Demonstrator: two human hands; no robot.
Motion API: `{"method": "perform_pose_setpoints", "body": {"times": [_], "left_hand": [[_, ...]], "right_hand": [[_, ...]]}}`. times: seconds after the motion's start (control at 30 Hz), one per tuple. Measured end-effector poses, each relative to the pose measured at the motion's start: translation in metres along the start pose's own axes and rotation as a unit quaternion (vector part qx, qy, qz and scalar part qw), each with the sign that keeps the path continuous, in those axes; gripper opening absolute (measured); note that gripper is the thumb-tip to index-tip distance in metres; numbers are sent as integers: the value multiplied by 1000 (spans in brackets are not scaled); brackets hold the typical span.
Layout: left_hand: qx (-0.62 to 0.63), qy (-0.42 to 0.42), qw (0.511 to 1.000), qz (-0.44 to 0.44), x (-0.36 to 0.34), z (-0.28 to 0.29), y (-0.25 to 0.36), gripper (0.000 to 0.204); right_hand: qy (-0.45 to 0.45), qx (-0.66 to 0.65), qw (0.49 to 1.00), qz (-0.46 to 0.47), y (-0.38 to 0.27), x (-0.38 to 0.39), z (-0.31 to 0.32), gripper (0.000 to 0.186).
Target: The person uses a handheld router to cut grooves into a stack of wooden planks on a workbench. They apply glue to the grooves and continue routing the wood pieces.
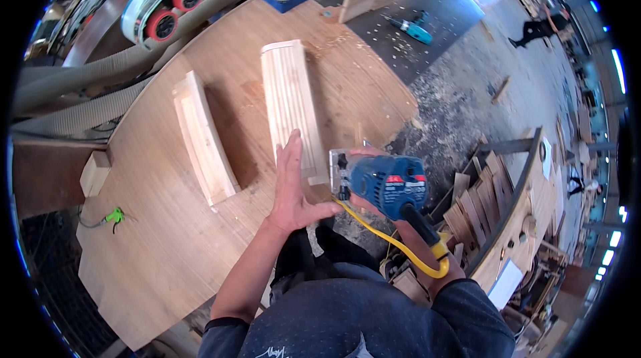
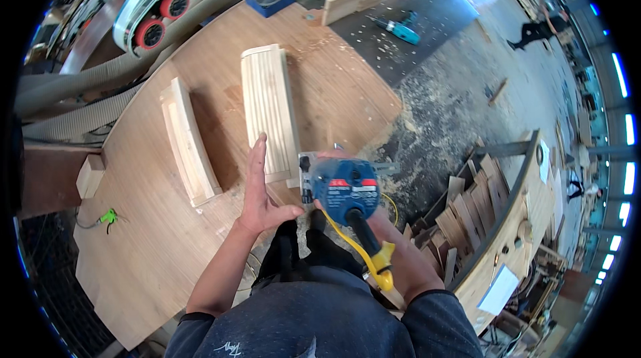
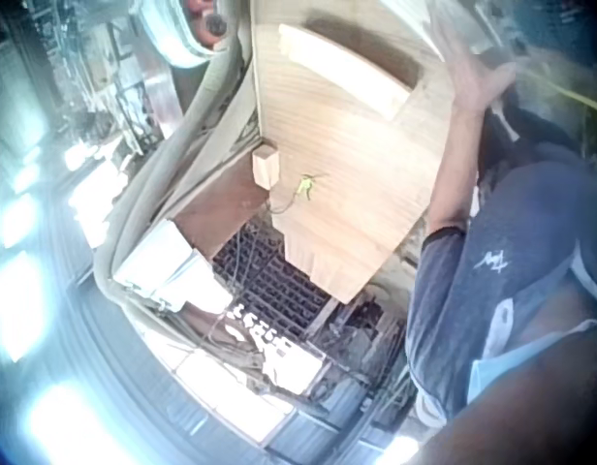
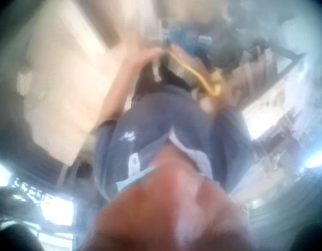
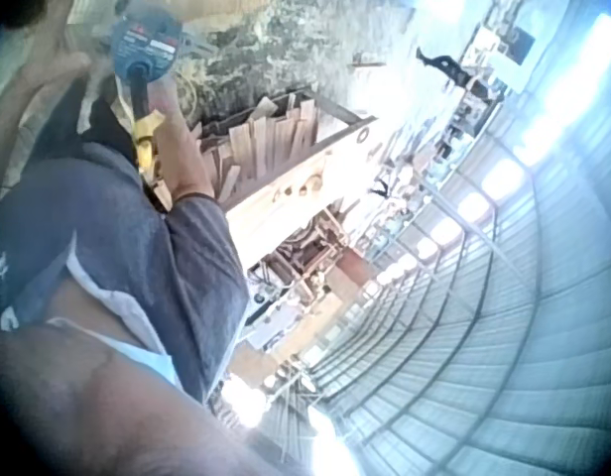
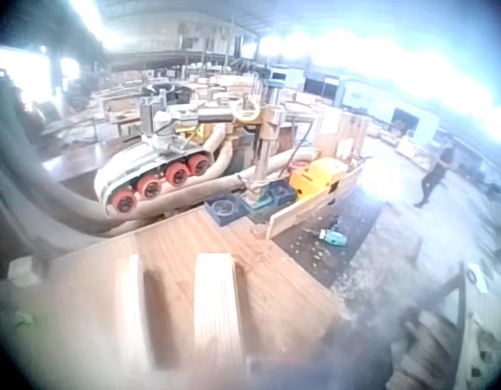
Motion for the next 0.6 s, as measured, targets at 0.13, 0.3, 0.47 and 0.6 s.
{"method": "perform_pose_setpoints", "body": {"times": [0.13, 0.3, 0.47, 0.6], "left_hand": [[129, 46, 980, -143, -50, 5, 100, 135], [180, 85, 959, -203, -47, -8, 159, 98], [169, 88, 961, -202, -38, -27, 187, 84], [162, 132, 954, -216, -32, -39, 200, 89]], "right_hand": [[17, -159, 978, -136, 43, 30, 1, 82], [80, -112, 983, -122, 27, 59, 8, 82], [111, -103, 982, -109, 24, 79, 28, 81], [103, -108, 983, -104, 26, 90, 28, 81]]}}
Point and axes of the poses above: each hand's wrist, its own x-axis away from the middle knuckle, its own z-axis out of the back of the hand, y = z × x, the point moved 6 cm from there along -x, towards the middle knuckle, and after that the axes turned 7 degrees about -z, right-handed, at the moved point
